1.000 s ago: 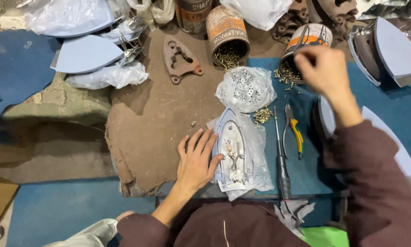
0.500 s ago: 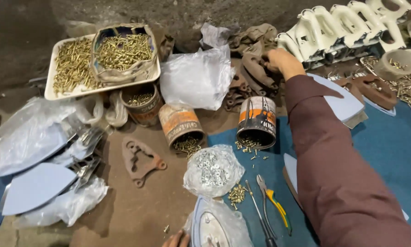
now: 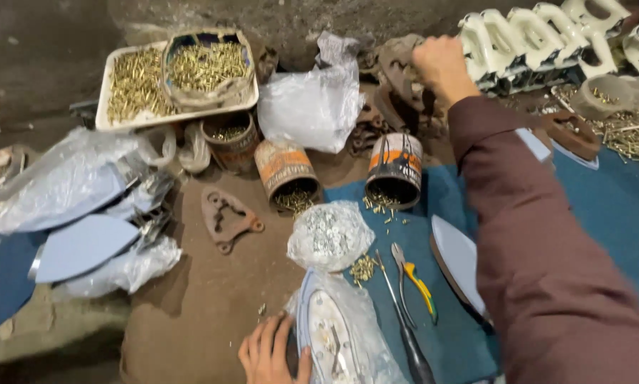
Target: The person assembles a clothes iron by placing a metal base plate onto a plastic housing. They use a screwdriver to tighten screws into the base plate and then use pliers to adjust internal components.
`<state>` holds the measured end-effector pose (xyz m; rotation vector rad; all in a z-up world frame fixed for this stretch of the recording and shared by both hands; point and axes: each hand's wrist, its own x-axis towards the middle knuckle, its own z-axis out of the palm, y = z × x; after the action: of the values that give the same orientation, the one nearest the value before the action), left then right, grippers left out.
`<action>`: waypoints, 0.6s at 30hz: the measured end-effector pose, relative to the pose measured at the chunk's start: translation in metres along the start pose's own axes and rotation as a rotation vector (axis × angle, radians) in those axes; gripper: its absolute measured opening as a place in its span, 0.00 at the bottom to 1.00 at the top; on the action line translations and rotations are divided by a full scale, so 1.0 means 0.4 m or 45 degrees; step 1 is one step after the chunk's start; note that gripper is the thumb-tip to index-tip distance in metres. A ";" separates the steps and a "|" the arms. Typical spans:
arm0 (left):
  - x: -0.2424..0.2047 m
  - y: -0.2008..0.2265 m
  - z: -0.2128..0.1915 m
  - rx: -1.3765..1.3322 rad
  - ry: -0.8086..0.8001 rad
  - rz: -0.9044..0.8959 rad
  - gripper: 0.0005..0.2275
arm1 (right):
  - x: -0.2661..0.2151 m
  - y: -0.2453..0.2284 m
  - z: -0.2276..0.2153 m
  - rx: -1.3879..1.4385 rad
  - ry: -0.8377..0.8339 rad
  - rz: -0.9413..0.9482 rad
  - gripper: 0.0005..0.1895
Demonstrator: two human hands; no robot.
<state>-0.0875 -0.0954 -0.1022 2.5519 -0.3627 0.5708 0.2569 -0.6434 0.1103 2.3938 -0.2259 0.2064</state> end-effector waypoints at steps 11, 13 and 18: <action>0.189 0.127 -0.289 -0.968 -0.251 0.001 0.22 | -0.750 -0.276 -0.496 1.204 0.652 -0.015 0.16; 0.189 0.170 -0.324 -1.108 -0.327 0.050 0.22 | -0.876 -0.378 -0.532 1.456 0.454 -0.032 0.16; 0.094 0.123 -0.278 -0.764 -0.607 -0.104 0.25 | -1.029 -0.541 -0.515 1.569 -0.195 0.038 0.20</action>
<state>-0.1082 -0.0843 0.0230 2.0701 -0.4999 -0.1770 -0.1133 -0.3031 0.0349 3.6393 -0.2396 0.2044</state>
